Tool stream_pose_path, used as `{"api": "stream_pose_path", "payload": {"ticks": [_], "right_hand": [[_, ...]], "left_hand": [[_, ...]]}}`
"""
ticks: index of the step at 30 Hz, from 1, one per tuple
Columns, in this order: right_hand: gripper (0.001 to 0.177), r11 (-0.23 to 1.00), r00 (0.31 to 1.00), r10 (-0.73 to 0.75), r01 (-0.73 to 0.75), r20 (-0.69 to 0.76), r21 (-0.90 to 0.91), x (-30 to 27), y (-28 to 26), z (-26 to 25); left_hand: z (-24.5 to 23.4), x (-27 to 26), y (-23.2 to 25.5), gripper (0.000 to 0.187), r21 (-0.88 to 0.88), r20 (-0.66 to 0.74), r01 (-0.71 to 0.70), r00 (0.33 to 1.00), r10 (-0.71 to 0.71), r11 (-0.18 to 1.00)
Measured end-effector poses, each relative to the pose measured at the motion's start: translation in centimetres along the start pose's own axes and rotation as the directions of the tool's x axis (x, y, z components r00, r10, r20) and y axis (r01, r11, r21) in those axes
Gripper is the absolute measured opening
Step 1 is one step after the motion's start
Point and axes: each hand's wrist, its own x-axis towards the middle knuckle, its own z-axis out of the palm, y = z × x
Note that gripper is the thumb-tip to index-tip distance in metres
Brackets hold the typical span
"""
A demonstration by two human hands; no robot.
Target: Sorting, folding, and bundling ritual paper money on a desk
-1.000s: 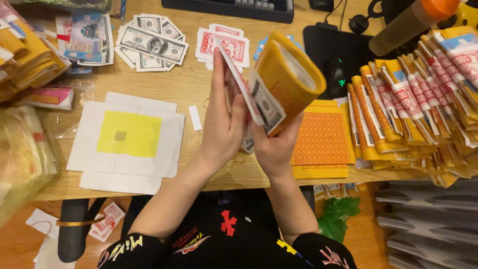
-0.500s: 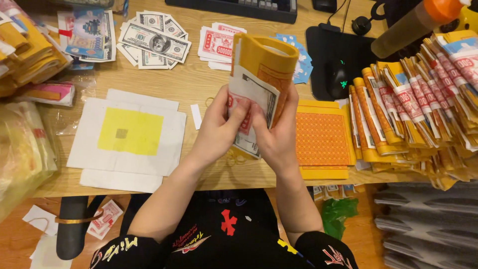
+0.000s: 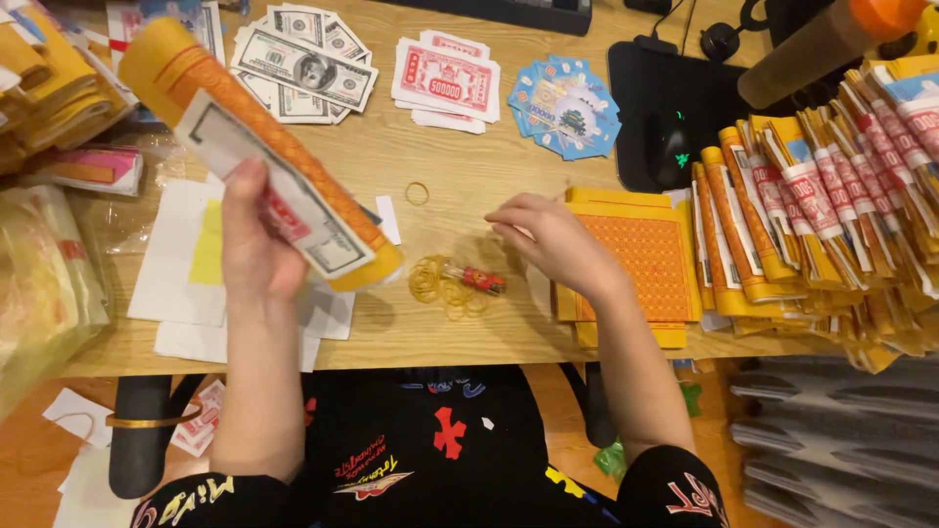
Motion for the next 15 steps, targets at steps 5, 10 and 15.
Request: {"api": "stream_pose_path", "payload": {"ticks": [5,10,15], "right_hand": [[0.022,0.924,0.995,0.084,-0.058,0.052,-0.379,-1.7,4.1,2.4],[0.015,0.828,0.97,-0.156,0.027,-0.185,-0.56,-5.8,6.6,6.1],[0.004,0.734,0.892,-0.323,0.025,-0.317,-0.678,-6.1,6.2,7.0]], "left_hand": [[-2.6,-1.4,0.5,0.02,0.123,-0.054,-0.086,0.994,0.094,0.989],[-3.1,-2.3,-1.6,0.02,0.091,-0.046,-0.061,0.997,0.065,0.994],[-5.4,-3.1,-6.1,0.023,0.182,0.017,0.003,1.0,-0.006,0.983]]}}
